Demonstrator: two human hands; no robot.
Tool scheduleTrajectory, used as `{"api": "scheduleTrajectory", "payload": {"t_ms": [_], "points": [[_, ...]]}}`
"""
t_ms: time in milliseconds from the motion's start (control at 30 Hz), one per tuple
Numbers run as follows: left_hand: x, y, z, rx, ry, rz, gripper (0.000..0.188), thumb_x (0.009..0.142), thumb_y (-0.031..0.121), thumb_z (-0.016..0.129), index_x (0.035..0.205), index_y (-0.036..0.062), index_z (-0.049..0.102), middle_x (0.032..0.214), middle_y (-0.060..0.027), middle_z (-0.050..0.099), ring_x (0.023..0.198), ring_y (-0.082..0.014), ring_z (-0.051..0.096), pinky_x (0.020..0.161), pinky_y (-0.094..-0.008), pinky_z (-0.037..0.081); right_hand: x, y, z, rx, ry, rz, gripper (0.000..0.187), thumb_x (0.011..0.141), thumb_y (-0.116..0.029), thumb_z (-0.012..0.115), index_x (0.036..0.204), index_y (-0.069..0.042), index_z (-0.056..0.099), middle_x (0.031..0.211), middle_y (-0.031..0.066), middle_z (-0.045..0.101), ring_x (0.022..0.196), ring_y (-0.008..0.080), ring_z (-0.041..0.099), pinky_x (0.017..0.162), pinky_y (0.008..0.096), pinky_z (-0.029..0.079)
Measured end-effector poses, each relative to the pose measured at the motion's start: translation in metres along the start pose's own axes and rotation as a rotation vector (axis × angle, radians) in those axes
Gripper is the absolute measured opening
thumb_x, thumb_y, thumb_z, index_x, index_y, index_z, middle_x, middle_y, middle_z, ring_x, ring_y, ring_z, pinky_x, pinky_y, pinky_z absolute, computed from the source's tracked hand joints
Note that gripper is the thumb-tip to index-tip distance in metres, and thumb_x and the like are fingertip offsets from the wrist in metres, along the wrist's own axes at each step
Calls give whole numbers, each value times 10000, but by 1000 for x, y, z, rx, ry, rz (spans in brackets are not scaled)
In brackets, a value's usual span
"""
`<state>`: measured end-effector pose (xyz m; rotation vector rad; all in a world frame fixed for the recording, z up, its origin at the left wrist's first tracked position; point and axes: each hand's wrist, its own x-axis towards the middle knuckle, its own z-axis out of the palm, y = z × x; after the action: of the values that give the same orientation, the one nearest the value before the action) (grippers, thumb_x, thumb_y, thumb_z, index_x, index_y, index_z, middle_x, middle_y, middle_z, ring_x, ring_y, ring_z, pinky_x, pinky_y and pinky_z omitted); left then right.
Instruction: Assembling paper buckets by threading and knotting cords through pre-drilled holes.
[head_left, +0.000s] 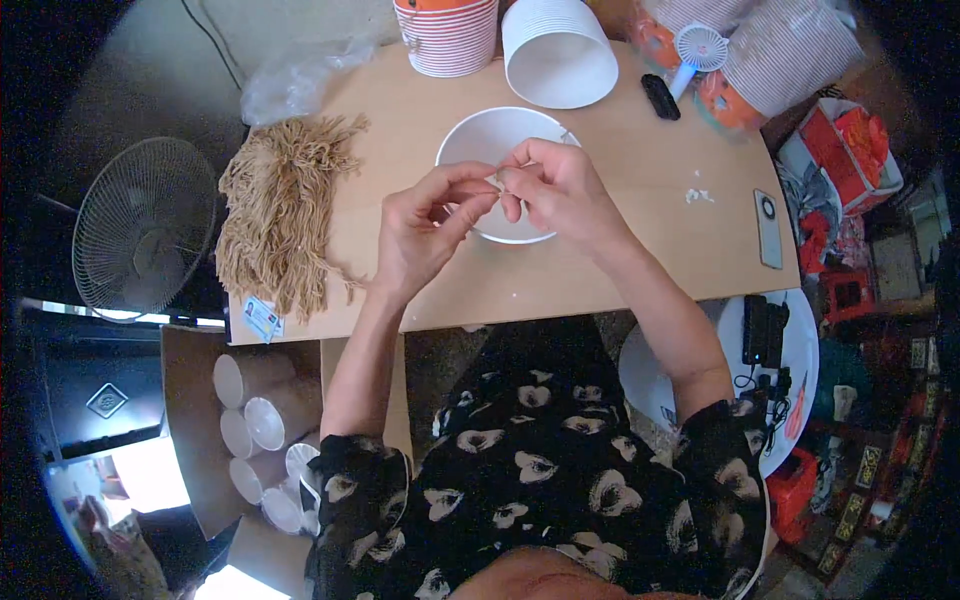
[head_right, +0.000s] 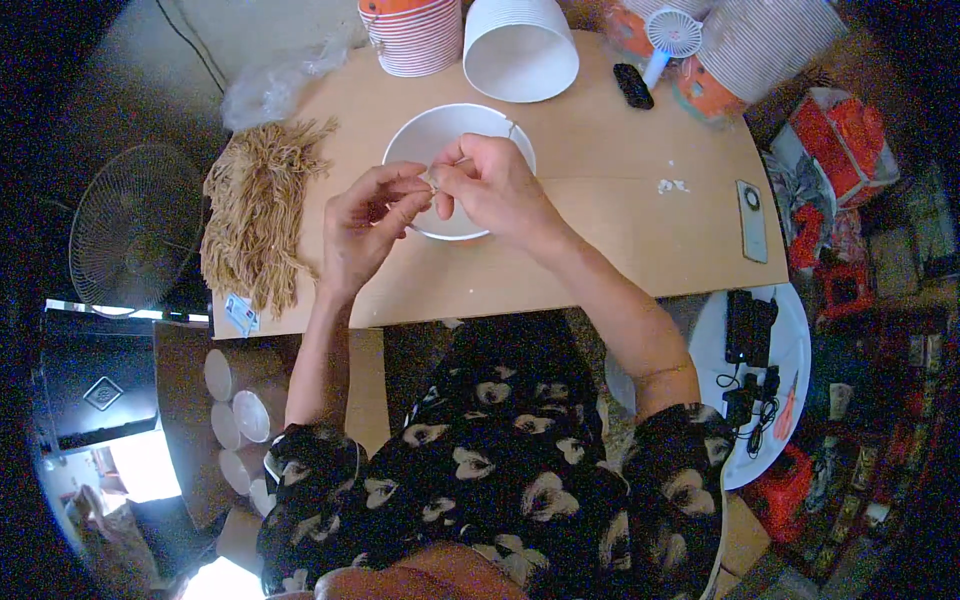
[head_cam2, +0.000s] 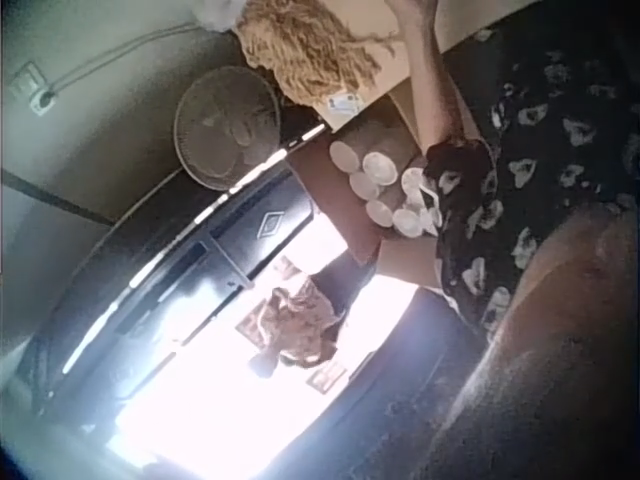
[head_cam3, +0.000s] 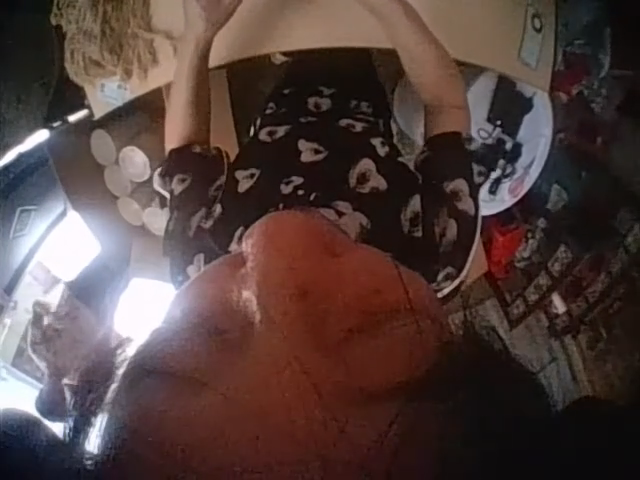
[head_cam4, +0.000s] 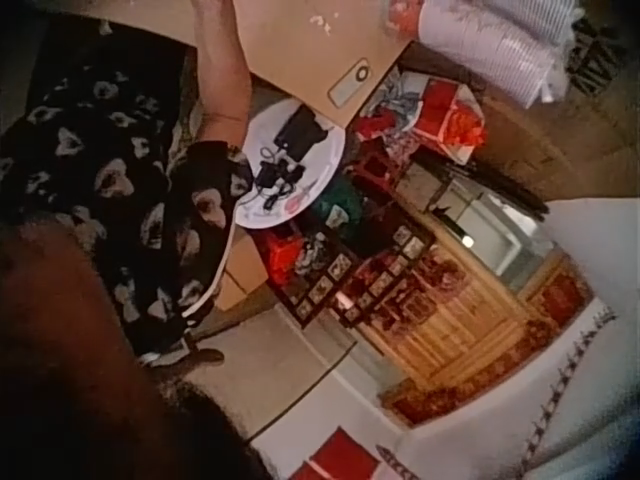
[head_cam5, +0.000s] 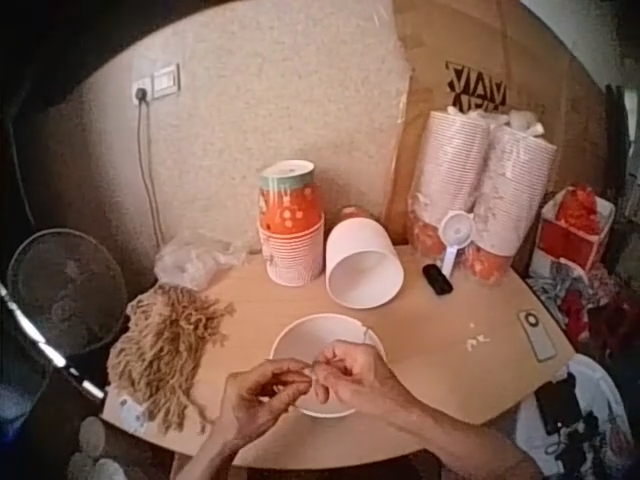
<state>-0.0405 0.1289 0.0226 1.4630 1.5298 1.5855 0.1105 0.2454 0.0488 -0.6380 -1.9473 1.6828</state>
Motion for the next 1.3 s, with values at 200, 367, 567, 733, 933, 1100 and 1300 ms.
{"api": "scheduleTrajectory", "payload": {"t_ms": [200,367,567,733,933,1100,1300], "points": [[-4,7,1,217,53,158,144,874,31,711,1017,15,708,885,-74,725,751,-111,690,612,-238,557,5,-4,0,-64,-50,54,79,929,-84,577,943,-13,610,654,28,619,467,27,413,414,200,300],[-4,3,-2,140,13,71,113,877,24,705,989,10,702,866,-71,708,744,-119,690,596,-250,568,7,-5,-2,-94,-72,68,104,933,-93,590,987,-10,623,678,24,625,487,25,415,433,197,311],[6,8,-10,17,-86,-76,91,900,43,689,974,-9,682,841,-45,697,741,-111,684,579,-233,539,4,-2,-12,8,-44,-32,161,948,-124,609,1059,-9,626,785,32,636,621,34,482,549,190,383],[14,15,-20,-77,-185,-301,127,919,99,687,981,-12,677,859,-52,707,759,-99,681,621,-218,532,-1,15,-4,-167,163,-308,132,916,-101,651,1020,-20,647,846,27,654,733,77,567,643,237,441],[11,14,-16,-289,-76,-377,164,925,109,689,1024,-23,685,869,-64,715,772,-101,683,661,-216,537,-29,14,14,-694,400,-688,189,763,-61,776,924,-62,676,911,42,671,832,205,624,791,342,446],[9,9,-13,-288,-102,-366,170,911,87,703,1034,-30,689,887,-73,720,796,-119,693,700,-219,554,-28,19,23,-704,416,-706,181,735,-67,797,862,-69,667,827,19,661,804,219,618,810,361,421],[7,12,-13,-313,-120,-390,155,919,81,691,1025,-32,682,886,-82,718,800,-118,693,713,-228,565,-27,23,21,-531,363,-605,120,781,-12,738,864,-32,653,796,57,646,773,214,607,759,345,442]]}}
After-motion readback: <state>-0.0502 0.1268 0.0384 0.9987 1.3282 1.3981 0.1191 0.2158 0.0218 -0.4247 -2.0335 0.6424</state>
